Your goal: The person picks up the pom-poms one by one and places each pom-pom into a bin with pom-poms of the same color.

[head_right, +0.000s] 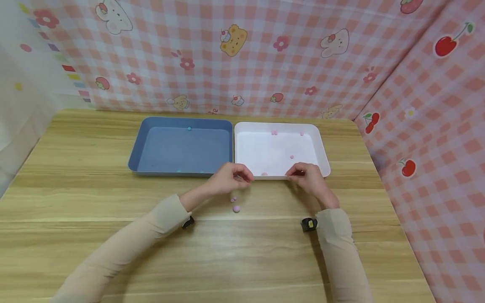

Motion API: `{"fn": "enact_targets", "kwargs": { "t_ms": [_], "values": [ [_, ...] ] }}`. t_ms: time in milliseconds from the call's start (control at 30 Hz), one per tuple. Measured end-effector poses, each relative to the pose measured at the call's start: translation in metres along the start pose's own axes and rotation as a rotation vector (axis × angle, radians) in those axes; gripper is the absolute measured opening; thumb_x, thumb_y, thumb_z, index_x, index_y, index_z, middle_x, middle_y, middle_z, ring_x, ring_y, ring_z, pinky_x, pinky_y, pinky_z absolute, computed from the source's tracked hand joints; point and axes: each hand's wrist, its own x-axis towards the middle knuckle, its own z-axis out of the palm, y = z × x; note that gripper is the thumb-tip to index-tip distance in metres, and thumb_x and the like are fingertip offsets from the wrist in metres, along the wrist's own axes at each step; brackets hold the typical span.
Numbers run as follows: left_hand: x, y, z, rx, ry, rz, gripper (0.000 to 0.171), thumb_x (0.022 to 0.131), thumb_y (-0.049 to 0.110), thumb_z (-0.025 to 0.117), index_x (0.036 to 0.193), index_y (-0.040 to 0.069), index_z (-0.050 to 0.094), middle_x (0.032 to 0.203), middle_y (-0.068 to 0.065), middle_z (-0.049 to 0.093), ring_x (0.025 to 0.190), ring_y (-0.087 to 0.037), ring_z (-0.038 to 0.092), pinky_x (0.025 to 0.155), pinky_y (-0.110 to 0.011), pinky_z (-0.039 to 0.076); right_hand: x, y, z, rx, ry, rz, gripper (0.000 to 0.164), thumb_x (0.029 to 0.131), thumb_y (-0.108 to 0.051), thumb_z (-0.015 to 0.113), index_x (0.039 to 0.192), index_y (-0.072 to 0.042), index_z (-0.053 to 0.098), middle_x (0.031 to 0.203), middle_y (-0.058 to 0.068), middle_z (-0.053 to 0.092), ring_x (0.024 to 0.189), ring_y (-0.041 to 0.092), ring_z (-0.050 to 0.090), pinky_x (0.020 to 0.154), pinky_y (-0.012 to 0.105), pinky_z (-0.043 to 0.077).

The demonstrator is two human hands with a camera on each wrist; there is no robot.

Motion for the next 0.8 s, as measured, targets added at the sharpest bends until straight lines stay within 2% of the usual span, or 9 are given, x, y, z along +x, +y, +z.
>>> {"fn": "enact_targets", "kwargs": {
  "t_ms": [67,233,400,633,800],
  "values": [
    [-0.004,-0.003,0.004,-0.007,-0.008,-0.017,0.013,0.081,-0.008,0.064,0.094,-0.008,0.065,0.093,-0.018,0.066,0.081,-0.016,0.062,0.073,-0.020,0.050,0.000,0.000,0.000,0.000,0.000,0.001,0.011,0.074,0.010,0.072,0.075,-0.001,0.068,0.074,0.011,0.066,0.067,0.001,0.053,0.062,0.010,0.044],
    [-0.014,-0.010,0.011,0.036,-0.040,-0.009,0.013,0.081,-0.010,0.062,0.093,-0.008,0.066,0.093,-0.020,0.066,0.080,-0.018,0.064,0.072,-0.019,0.050,0.000,0.001,0.001,0.000,0.002,0.003,0.012,0.074,0.009,0.073,0.075,-0.001,0.068,0.073,0.009,0.067,0.067,0.001,0.053,0.062,0.010,0.044],
    [-0.021,-0.014,0.016,0.090,-0.066,-0.001,0.012,0.080,-0.010,0.061,0.090,-0.006,0.066,0.090,-0.016,0.067,0.077,-0.012,0.061,0.068,-0.017,0.049,0.001,0.000,0.000,0.005,0.000,-0.009,0.012,0.075,0.009,0.073,0.075,-0.002,0.069,0.074,0.010,0.067,0.067,0.002,0.054,0.062,0.011,0.044],
    [-0.030,-0.016,0.017,0.133,-0.113,0.076,0.013,0.075,-0.013,0.059,0.084,-0.006,0.066,0.081,-0.013,0.067,0.070,-0.006,0.057,0.064,-0.016,0.049,0.000,0.002,0.000,-0.001,-0.007,0.018,0.010,0.076,0.007,0.073,0.075,-0.002,0.068,0.074,0.010,0.066,0.067,0.001,0.054,0.061,0.012,0.045],
    [-0.034,-0.016,0.017,0.180,-0.117,0.108,0.016,0.072,-0.014,0.057,0.081,-0.005,0.066,0.078,-0.012,0.066,0.069,-0.009,0.056,0.063,-0.016,0.047,0.000,0.002,-0.001,-0.006,-0.011,0.017,0.010,0.076,0.005,0.074,0.076,-0.003,0.068,0.074,0.010,0.066,0.067,0.001,0.054,0.061,0.012,0.045]
  ]
}}
